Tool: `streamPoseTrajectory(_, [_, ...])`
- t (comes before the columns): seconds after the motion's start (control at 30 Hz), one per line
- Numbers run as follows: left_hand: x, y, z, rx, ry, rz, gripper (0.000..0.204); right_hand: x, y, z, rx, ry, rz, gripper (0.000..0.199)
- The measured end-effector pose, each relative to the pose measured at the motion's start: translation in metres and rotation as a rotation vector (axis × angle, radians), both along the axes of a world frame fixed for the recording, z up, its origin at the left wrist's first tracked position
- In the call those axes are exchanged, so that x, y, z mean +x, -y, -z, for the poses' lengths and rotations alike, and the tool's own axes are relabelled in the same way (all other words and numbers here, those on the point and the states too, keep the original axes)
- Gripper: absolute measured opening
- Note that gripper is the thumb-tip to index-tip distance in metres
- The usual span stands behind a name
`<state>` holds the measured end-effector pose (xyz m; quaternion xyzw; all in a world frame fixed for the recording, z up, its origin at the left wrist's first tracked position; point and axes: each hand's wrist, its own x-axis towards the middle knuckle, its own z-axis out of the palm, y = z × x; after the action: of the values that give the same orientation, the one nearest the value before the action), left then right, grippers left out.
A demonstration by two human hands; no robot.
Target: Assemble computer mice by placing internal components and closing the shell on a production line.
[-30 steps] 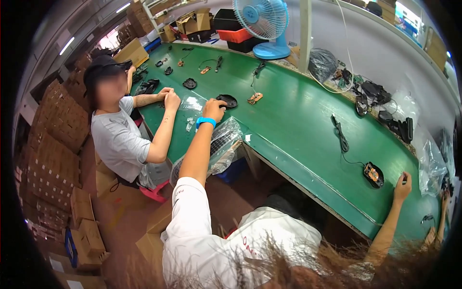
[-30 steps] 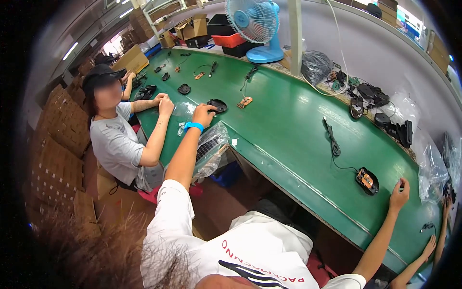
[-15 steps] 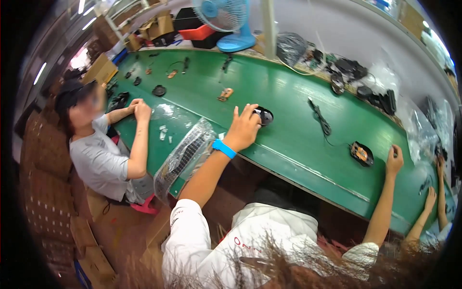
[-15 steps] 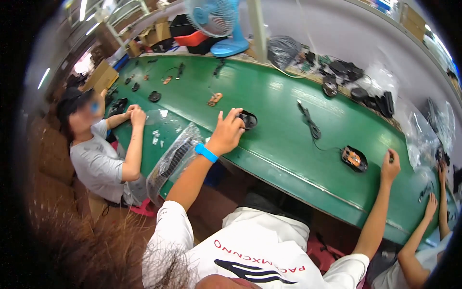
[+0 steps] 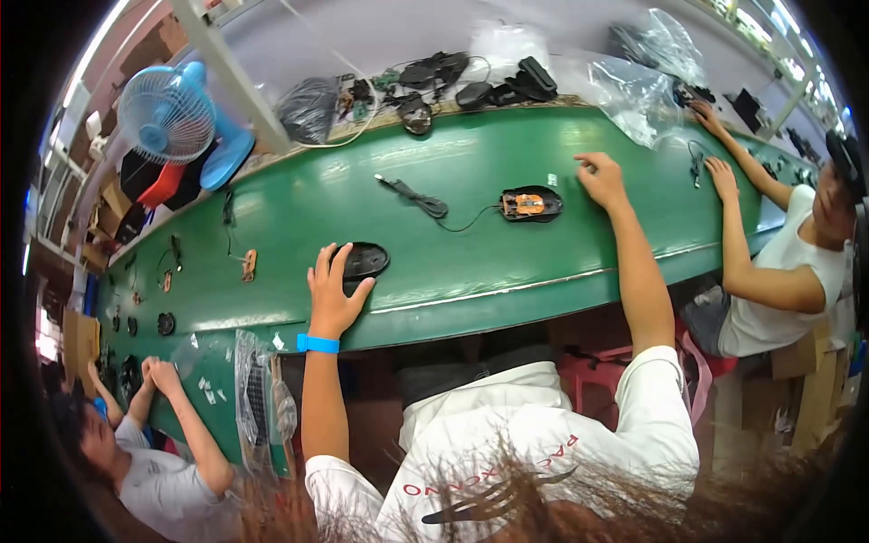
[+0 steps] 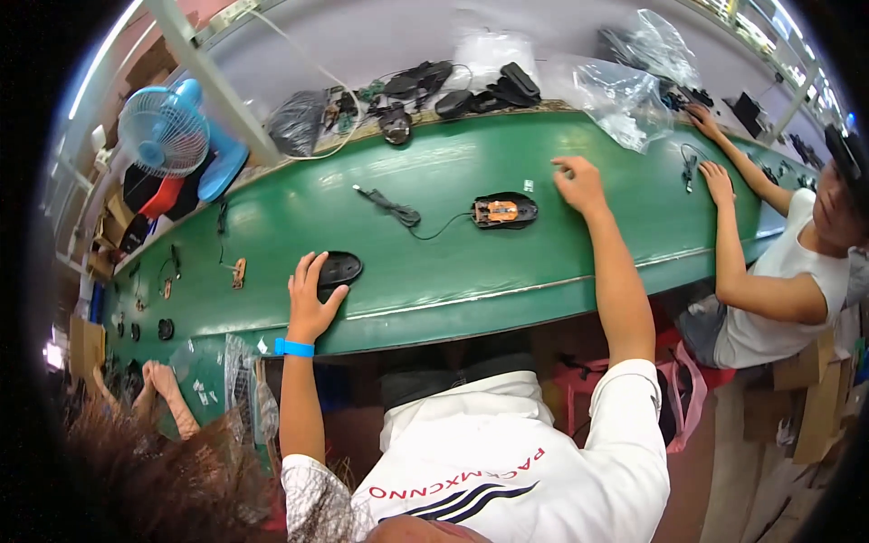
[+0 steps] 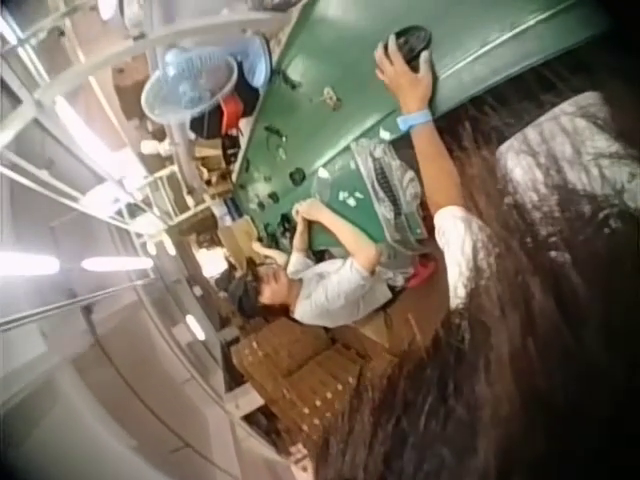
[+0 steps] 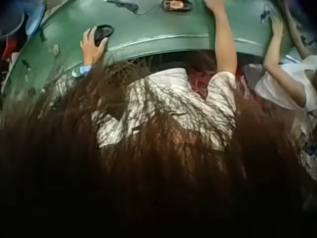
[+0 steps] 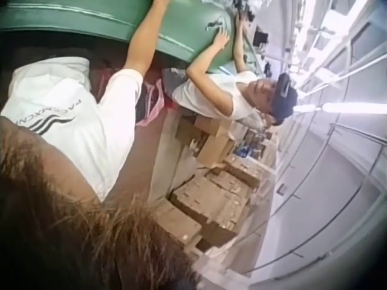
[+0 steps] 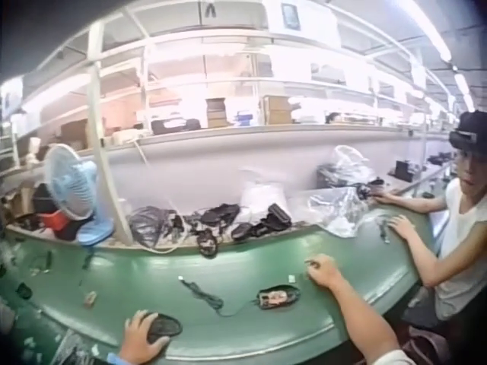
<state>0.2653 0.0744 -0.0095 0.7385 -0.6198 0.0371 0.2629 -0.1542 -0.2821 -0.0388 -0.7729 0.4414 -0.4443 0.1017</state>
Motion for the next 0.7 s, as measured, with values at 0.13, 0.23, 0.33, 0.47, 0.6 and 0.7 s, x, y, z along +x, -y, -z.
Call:
streamPoseTrajectory(0.13, [-0.001, 0.006, 0.001, 0.006, -0.021, 0.02, 0.067, 0.01, -0.02, -0.016, 0.225, -0.088, -0.241, 0.023])
streamPoseTrajectory(0.23, [0.0, 0.021, -0.005, 0.051, -0.025, 0.019, 0.069, 0.028, -0.026, -0.022, 0.203, -0.138, -0.352, 0.023])
streamPoseTrajectory(0.33, [0.006, 0.045, -0.018, 0.115, -0.11, 0.075, 0.073, 0.024, -0.024, -0.019, 0.211, -0.214, -0.288, 0.021])
streamPoseTrajectory(0.47, [0.012, 0.065, -0.014, 0.066, -0.204, 0.208, 0.081, 0.014, -0.023, -0.006, 0.169, -0.075, -0.274, 0.016])
streamPoseTrajectory(0.6, [0.016, 0.063, -0.005, 0.031, -0.305, 0.227, 0.083, 0.011, -0.028, -0.019, 0.168, -0.2, -0.214, 0.013])
streamPoseTrajectory(0.7, [0.015, 0.058, -0.012, 0.045, -0.319, 0.275, 0.083, 0.01, -0.027, -0.025, 0.131, -0.225, -0.235, 0.012])
